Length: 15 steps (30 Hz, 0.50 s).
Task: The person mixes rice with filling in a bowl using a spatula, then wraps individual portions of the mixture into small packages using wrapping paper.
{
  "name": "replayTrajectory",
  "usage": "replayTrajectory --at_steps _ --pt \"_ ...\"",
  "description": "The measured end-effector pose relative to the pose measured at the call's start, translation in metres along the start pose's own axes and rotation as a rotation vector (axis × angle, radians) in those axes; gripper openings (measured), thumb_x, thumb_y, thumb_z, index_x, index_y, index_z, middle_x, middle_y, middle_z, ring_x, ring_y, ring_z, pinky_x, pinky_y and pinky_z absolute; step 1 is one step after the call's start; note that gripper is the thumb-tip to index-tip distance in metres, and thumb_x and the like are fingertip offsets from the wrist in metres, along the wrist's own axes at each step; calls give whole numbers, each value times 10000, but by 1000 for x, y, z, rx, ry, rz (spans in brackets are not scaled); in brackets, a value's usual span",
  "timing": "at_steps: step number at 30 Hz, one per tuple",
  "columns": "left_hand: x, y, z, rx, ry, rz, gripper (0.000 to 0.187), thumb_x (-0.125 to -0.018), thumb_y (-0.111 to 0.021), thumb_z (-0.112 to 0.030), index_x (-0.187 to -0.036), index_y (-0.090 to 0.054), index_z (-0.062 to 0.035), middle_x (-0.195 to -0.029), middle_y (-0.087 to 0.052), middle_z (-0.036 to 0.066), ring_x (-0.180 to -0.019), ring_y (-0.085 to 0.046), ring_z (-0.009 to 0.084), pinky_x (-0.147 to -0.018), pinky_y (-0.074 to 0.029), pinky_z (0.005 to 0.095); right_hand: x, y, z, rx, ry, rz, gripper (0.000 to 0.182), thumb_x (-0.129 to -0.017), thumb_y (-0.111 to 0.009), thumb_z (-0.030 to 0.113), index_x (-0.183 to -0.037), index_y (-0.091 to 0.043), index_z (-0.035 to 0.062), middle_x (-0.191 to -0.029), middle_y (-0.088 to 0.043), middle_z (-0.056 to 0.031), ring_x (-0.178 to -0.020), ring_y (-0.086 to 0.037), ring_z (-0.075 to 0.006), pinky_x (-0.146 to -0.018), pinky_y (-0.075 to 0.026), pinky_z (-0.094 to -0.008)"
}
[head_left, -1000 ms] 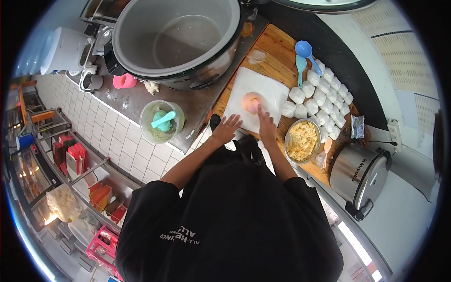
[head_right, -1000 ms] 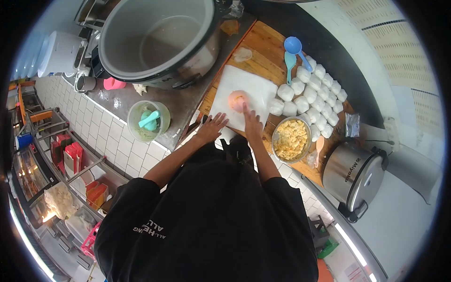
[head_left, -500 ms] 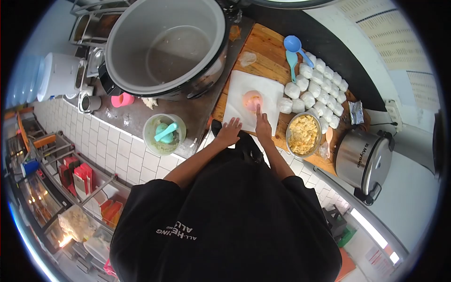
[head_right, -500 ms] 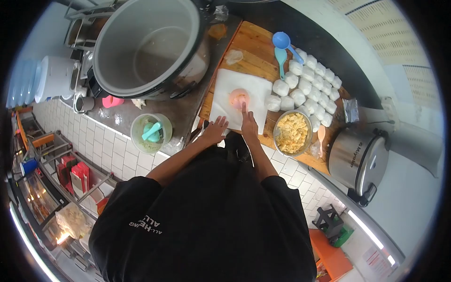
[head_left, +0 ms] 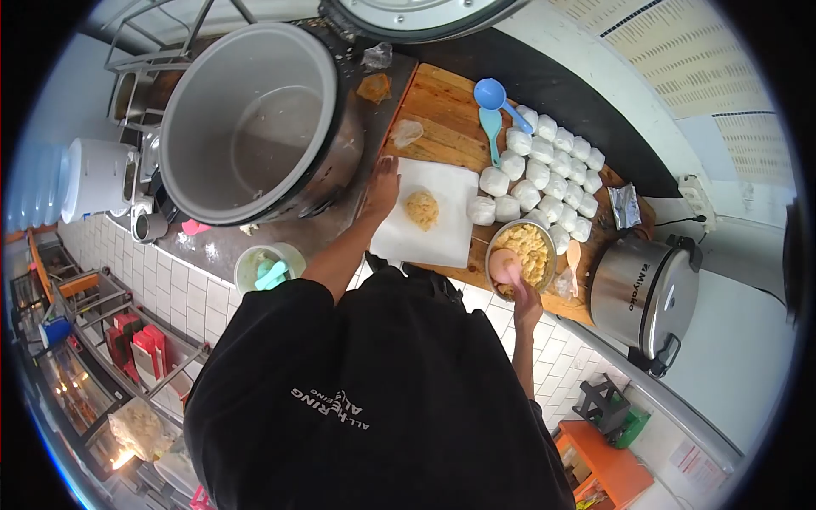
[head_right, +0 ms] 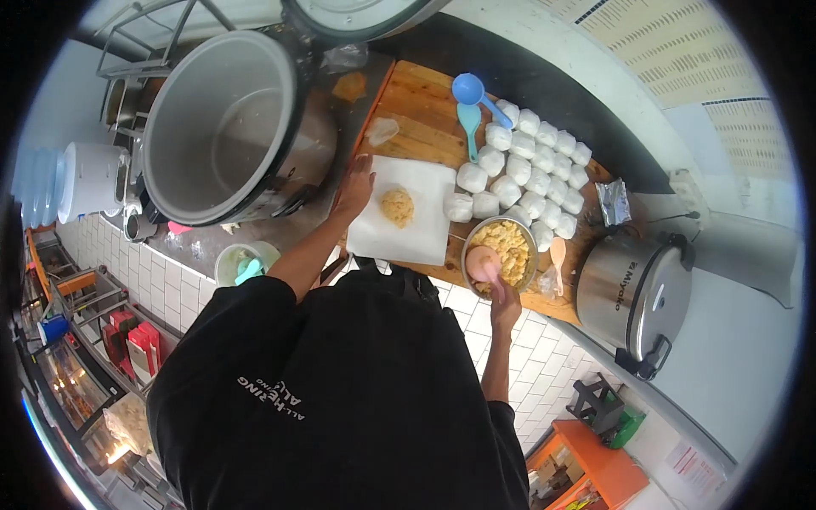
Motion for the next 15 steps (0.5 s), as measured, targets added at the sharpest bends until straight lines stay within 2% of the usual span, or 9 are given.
replayTrajectory --at_steps 1,3,5,6,8,10,12,14,15 --pt "-2 -3 4 38 48 4 417 -861 -583 -111 -1250 -506 17 -1231 -544 229 -1199 -485 344 -1018 -390 403 -4 -1 -1 88 121 5 242 -817 -689 134 -1044 -661 55 -1048 -642 -157 -974 -606 -328 -824 -484 -390" --pt "-3 -1 3 70 90 22 369 -872 -569 -98 -1223 -538 11 -1211 -561 224 -1185 -498 346 -1002 -407 413 -10 2 -3 80 157 -29 247 -788 -708 127 -1018 -664 49 -1025 -637 -149 -968 -595 -328 -826 -475 -399" --pt "-3 -10 11 91 252 162 278 -862 -580 -85 -1132 -602 -20 -1053 -624 220 -1002 -597 359 -866 -484 426 -14 5 1 74 193 -66 253 -759 -727 119 -993 -668 43 -1002 -631 -142 -961 -584 -328 -827 -467 -408" --pt "-3 -11 10 89 249 165 278 -862 -580 -85 -1132 -602 -20 -1053 -624 220 -1002 -597 359 -866 -484 426 -17 8 5 64 187 -97 214 -751 -735 115 -936 -666 33 -987 -628 -145 -959 -579 -330 -813 -466 -411" --pt "-7 4 2 74 136 -9 202 -846 -603 -86 -1040 -637 -41 -925 -645 193 -841 -629 357 -752 -508 436 -28 14 11 46 185 -124 181 -743 -742 112 -879 -665 22 -973 -624 -148 -957 -575 -332 -800 -465 -414" --pt "-5 6 1 92 117 -12 182 -851 -608 -102 -1017 -640 -35 -917 -648 186 -838 -631 349 -746 -506 432 -33 16 10 -32 80 -85 161 -741 -751 129 -787 -645 17 -931 -615 -144 -911 -563 -324 -778 -450 -421" --pt "-13 20 -8 109 103 -25 168 -855 -614 -118 -995 -644 -29 -908 -651 180 -834 -633 340 -739 -503 428 -46 13 17 37 122 -121 140 -778 -720 125 -762 -635 15 -869 -593 -141 -850 -550 -320 -755 -439 -428" --pt "-10 18 -8 152 249 154 159 -876 -614 -154 -946 -650 -16 -871 -658 178 -823 -639 339 -710 -501 416 -71 -7 4 -66 21 -149 112 -827 -656 98 -774 -627 4 -829 -569 -142 -833 -539 -324 -742 -427 -422" --pt "-7 20 -8 144 253 163 159 -876 -614 -154 -946 -650 -16 -871 -658 178 -823 -639 339 -710 -501 416 -94 -19 25 -161 -48 -164 231 -926 -516 119 -775 -569 -47 -726 -523 -169 -740 -520 -326 -676 -396 -418"
Point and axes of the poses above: each hand's wrist, its own x-axis away from the middle knuckle, its own y-axis out of the back of the hand, z = x × y, the point moved 8 cm from there along -x, towards the middle knuckle
